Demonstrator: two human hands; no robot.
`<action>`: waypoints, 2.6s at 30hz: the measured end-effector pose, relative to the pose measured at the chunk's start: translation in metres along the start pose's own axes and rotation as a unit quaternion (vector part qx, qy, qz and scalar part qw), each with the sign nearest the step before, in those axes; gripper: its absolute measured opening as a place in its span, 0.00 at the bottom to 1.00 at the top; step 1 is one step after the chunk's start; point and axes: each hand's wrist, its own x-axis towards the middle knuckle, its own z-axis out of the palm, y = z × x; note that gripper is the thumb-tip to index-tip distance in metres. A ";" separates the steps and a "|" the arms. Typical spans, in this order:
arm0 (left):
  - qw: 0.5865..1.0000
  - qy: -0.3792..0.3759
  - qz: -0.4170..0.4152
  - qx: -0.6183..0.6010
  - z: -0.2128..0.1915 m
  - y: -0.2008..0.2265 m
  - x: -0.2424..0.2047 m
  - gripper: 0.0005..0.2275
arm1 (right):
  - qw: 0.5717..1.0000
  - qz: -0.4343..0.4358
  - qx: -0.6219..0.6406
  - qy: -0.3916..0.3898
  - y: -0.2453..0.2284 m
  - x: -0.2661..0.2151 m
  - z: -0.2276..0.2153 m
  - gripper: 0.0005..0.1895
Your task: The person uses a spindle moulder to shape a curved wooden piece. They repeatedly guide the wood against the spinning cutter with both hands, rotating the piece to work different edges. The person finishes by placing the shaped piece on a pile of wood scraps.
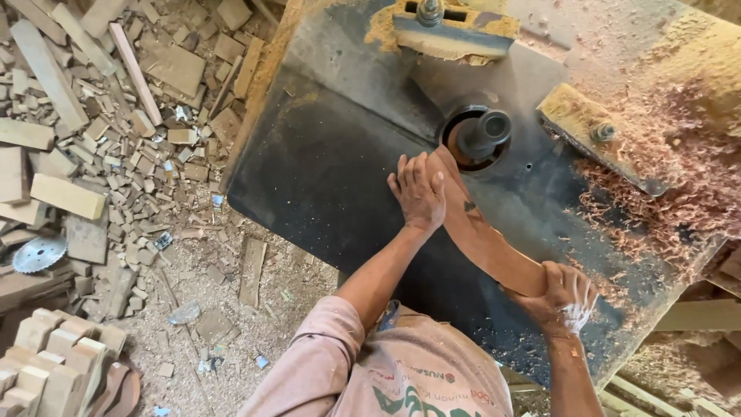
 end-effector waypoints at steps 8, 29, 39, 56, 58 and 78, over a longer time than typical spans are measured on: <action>1.000 0.016 0.004 -0.001 0.004 0.003 0.012 0.22 | 1.000 0.003 0.004 0.012 -0.012 0.013 -0.010 0.48; 1.000 0.011 0.004 -0.004 0.010 0.004 0.024 0.20 | 1.000 0.017 -0.003 0.001 -0.004 0.011 0.008 0.49; 1.000 0.008 0.003 -0.017 0.013 0.001 0.028 0.20 | 1.000 0.005 -0.015 0.027 -0.010 0.018 0.004 0.50; 1.000 -0.002 -0.001 -0.018 0.015 -0.001 0.038 0.21 | 1.000 0.001 -0.009 0.026 -0.017 0.032 0.000 0.48; 1.000 -0.010 -0.003 -0.022 0.015 -0.001 0.039 0.21 | 1.000 -0.003 -0.009 0.026 -0.014 0.030 0.004 0.48; 0.999 -0.044 -0.001 -0.010 -0.015 -0.008 0.019 0.21 | 0.999 -0.031 -0.017 -0.017 0.008 -0.004 0.018 0.53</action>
